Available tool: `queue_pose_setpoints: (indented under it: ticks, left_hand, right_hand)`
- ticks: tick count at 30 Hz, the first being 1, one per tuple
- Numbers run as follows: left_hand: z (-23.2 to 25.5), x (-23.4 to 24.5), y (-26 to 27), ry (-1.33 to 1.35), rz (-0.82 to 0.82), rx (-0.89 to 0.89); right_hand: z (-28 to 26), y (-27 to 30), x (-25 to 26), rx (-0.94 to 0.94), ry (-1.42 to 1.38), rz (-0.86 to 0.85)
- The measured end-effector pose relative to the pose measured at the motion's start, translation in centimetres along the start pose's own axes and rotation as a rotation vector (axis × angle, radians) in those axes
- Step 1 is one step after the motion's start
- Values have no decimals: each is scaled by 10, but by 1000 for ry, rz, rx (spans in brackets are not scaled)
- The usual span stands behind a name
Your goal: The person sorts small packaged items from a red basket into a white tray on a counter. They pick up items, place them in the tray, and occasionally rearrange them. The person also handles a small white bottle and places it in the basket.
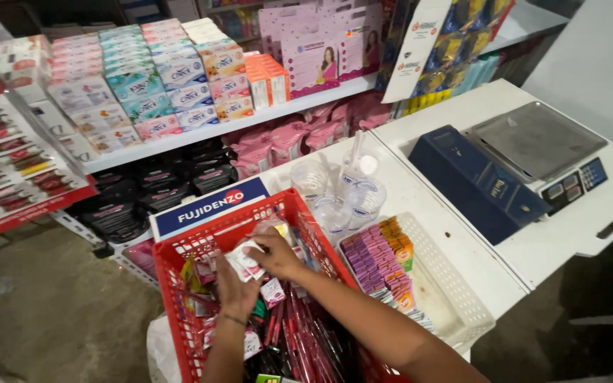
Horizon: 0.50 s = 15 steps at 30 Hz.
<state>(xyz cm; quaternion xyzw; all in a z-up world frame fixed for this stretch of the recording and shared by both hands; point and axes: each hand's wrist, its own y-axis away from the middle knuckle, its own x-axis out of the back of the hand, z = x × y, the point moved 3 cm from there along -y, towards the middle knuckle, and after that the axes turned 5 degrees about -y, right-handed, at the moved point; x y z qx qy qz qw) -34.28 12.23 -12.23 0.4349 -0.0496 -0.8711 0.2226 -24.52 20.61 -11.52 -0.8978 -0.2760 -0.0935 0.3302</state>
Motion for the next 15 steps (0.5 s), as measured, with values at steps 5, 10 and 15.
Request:
queue_pose_setpoints:
  ticks: [5,10,15]
  left_hand:
    - [9,9,-4,-33,-80,62]
    - [6,39,-22,-211,-171,18]
    - [0,43,-26,-322,-26,206]
  right_hand:
    - [-44,-5,18,-239,57,-170]
    - [-65,-14,30,-67,162,-420]
    - [-62,-8,25,45,197,-528]
